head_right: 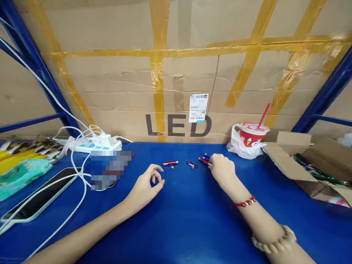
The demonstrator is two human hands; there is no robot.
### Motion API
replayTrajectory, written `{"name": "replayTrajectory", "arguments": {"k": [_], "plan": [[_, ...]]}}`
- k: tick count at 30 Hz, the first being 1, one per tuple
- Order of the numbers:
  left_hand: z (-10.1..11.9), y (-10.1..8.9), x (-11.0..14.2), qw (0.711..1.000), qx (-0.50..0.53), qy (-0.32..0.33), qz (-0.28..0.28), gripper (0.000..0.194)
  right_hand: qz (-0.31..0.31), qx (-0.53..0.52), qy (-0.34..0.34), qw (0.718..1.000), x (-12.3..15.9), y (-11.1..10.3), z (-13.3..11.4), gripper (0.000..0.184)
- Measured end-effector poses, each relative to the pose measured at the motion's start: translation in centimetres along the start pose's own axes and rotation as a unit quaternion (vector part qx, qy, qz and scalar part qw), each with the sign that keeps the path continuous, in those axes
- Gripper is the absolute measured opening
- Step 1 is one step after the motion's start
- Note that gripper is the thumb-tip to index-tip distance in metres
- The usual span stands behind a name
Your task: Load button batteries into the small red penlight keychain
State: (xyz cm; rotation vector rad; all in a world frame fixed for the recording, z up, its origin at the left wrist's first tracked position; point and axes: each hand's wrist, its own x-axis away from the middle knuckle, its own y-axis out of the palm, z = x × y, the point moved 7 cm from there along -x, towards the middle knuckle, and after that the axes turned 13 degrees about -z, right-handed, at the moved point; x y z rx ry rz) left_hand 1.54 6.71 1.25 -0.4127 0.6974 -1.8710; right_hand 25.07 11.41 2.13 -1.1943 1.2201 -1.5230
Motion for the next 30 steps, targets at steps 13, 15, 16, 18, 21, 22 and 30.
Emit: {"name": "replayTrajectory", "arguments": {"k": [13, 15, 16, 18, 21, 22, 30], "plan": [[0.6, 0.0, 0.5, 1.000, 0.002, 0.003, 0.008, 0.019, 0.145, -0.018, -0.160, 0.976, 0.9, -1.2, -2.8, 0.024], [0.7, 0.1, 0.6, 1.000, 0.001, 0.005, 0.005, 0.019, 0.164, -0.018, -0.292, 0.942, 2.1, -1.0, -5.6, 0.030], [0.7, 0.2, 0.6, 1.000, 0.001, 0.006, 0.003, 0.018, 0.165, -0.016, -0.345, 0.924, 2.7, -0.7, -6.8, 0.033], [0.8, 0.3, 0.6, 1.000, 0.001, 0.010, -0.001, 0.019, 0.150, -0.015, -0.419, 0.895, 3.7, 0.0, -8.8, 0.038], [0.9, 0.5, 0.7, 1.000, -0.001, 0.013, -0.004, 0.019, 0.139, -0.030, -0.447, 0.883, 4.2, 0.5, -10.3, 0.036], [1.0, 0.5, 0.7, 1.000, -0.002, 0.014, -0.004, 0.019, 0.141, -0.038, -0.441, 0.885, 4.1, 0.5, -10.3, 0.034], [0.7, -0.1, 0.6, 0.999, -0.014, 0.007, 0.029, 0.018, 0.141, -0.144, -0.392, 0.898, 2.4, 0.2, -8.8, 0.016]]}}
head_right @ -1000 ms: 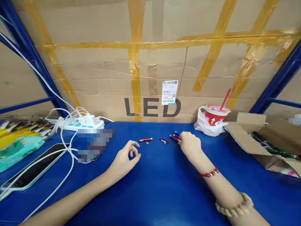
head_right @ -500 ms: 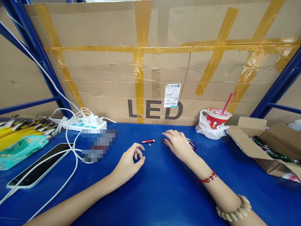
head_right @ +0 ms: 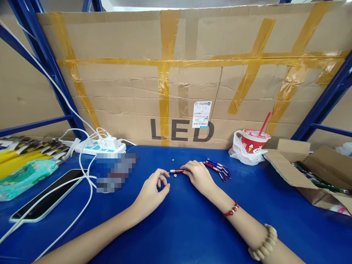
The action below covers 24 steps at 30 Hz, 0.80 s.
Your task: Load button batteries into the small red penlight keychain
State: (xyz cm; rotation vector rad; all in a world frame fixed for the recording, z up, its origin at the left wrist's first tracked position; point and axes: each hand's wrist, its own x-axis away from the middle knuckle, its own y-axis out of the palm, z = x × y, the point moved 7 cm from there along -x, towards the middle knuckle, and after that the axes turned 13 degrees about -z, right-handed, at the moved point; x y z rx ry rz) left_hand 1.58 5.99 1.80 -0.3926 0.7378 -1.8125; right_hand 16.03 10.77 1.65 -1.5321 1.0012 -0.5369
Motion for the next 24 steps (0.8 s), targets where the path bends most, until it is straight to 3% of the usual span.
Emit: {"name": "replayTrajectory", "arguments": {"k": [6, 11, 13, 16, 19, 24], "plan": [[-1.5, -0.7, -0.4, 0.999, 0.017, -0.008, 0.045, 0.028, 0.032, -0.183, -0.019, 0.982, 0.3, -0.7, 0.0, 0.014], [-1.3, -0.7, -0.6, 0.999, 0.027, -0.002, 0.025, 0.036, 0.026, -0.271, -0.034, 0.962, 0.5, -0.8, -0.7, 0.015], [-0.8, -0.7, -0.7, 0.998, 0.054, 0.013, 0.010, 0.039, 0.013, -0.274, -0.038, 0.961, 0.5, -0.8, -1.1, 0.015], [0.1, -0.8, -0.7, 0.995, 0.085, 0.043, -0.002, 0.028, -0.014, -0.270, -0.053, 0.961, 0.5, -0.6, -2.1, 0.015], [0.2, -1.3, -0.7, 0.994, 0.097, 0.039, 0.023, 0.019, -0.023, -0.250, -0.065, 0.966, 0.5, -0.8, -2.4, 0.016], [0.1, -3.5, -0.1, 0.987, 0.104, 0.030, 0.117, 0.019, 0.105, -0.086, 0.020, 0.991, 1.1, -3.2, 1.0, 0.020]]}}
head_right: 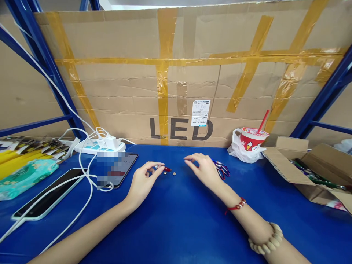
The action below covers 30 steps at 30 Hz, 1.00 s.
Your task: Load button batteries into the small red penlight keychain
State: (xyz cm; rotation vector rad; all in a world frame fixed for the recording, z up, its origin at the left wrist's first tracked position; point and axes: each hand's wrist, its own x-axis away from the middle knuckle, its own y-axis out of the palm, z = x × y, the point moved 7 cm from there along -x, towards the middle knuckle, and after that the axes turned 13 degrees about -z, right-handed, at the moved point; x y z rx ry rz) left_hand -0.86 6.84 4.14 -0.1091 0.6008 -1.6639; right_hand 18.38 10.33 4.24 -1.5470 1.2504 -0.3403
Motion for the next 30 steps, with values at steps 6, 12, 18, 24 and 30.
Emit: {"name": "replayTrajectory", "arguments": {"k": [6, 12, 18, 24, 30], "plan": [[1.6, -0.7, 0.3, 0.998, -0.020, 0.055, 0.026, 0.013, 0.007, 0.109, 0.043, 0.993, 0.1, -0.3, 2.4, 0.025], [2.2, 0.2, 0.7, 0.994, -0.053, 0.098, -0.009, 0.009, -0.097, 0.162, 0.032, 0.981, 0.1, 3.0, 1.9, 0.032], [1.9, 0.3, 0.4, 0.996, -0.047, 0.073, -0.022, 0.011, -0.113, 0.189, 0.059, 0.974, -0.1, 2.9, 2.5, 0.026], [0.6, 0.0, 0.1, 0.999, 0.039, 0.009, -0.002, 0.022, -0.110, 0.204, 0.097, 0.968, 0.2, 1.9, 3.2, 0.022], [0.2, -0.5, -0.1, 0.999, 0.029, 0.014, 0.003, 0.029, -0.112, 0.188, 0.111, 0.969, 0.3, 1.4, 3.1, 0.018]]}}
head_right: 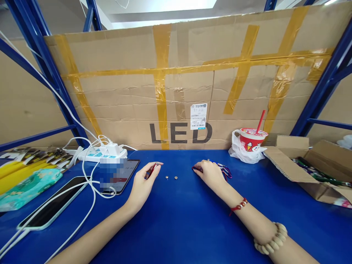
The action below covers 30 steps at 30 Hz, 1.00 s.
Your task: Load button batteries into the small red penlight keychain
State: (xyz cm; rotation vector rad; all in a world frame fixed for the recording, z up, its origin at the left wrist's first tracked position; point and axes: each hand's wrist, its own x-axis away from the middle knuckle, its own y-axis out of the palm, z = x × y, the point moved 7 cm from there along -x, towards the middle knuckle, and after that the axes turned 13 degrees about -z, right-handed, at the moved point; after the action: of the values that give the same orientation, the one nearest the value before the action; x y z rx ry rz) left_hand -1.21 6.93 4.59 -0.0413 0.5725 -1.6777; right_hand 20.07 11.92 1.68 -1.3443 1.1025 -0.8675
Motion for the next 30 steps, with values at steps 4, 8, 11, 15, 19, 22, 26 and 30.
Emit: {"name": "replayTrajectory", "arguments": {"k": [4, 8, 11, 15, 19, 22, 26, 30], "plan": [[-0.7, 0.4, -0.4, 0.999, 0.014, -0.022, -0.046, 0.033, 0.012, 0.013, 0.049, 0.999, 0.4, -0.9, 0.9, 0.021], [-1.5, 1.2, -0.4, 0.994, 0.016, -0.067, -0.080, 0.030, 0.013, 0.013, 0.086, 0.996, 0.6, -0.9, 2.6, 0.015], [-1.9, 1.9, -0.3, 0.991, 0.039, -0.083, -0.095, 0.028, 0.010, -0.008, 0.072, 0.997, 0.3, -0.2, 3.3, 0.010], [-2.4, 2.9, 0.1, 0.983, 0.089, -0.111, -0.117, 0.028, -0.007, -0.070, 0.036, 0.997, -0.1, 0.6, 2.9, 0.010], [-2.3, 3.4, 0.3, 0.980, 0.100, -0.120, -0.125, 0.026, -0.030, -0.109, 0.033, 0.993, 0.0, 0.5, 2.0, 0.010], [-2.3, 3.4, 0.2, 0.980, 0.109, -0.120, -0.112, 0.023, -0.050, -0.111, 0.044, 0.992, 0.2, 0.4, 1.8, 0.011], [-2.5, 3.3, 0.3, 0.984, 0.098, -0.116, -0.095, 0.022, -0.074, -0.112, 0.075, 0.988, 0.3, 0.4, 1.9, 0.012], [-2.2, 3.5, 0.5, 0.994, 0.030, -0.073, -0.081, 0.020, -0.048, -0.132, 0.118, 0.983, 0.2, -0.3, 1.8, 0.018]]}}
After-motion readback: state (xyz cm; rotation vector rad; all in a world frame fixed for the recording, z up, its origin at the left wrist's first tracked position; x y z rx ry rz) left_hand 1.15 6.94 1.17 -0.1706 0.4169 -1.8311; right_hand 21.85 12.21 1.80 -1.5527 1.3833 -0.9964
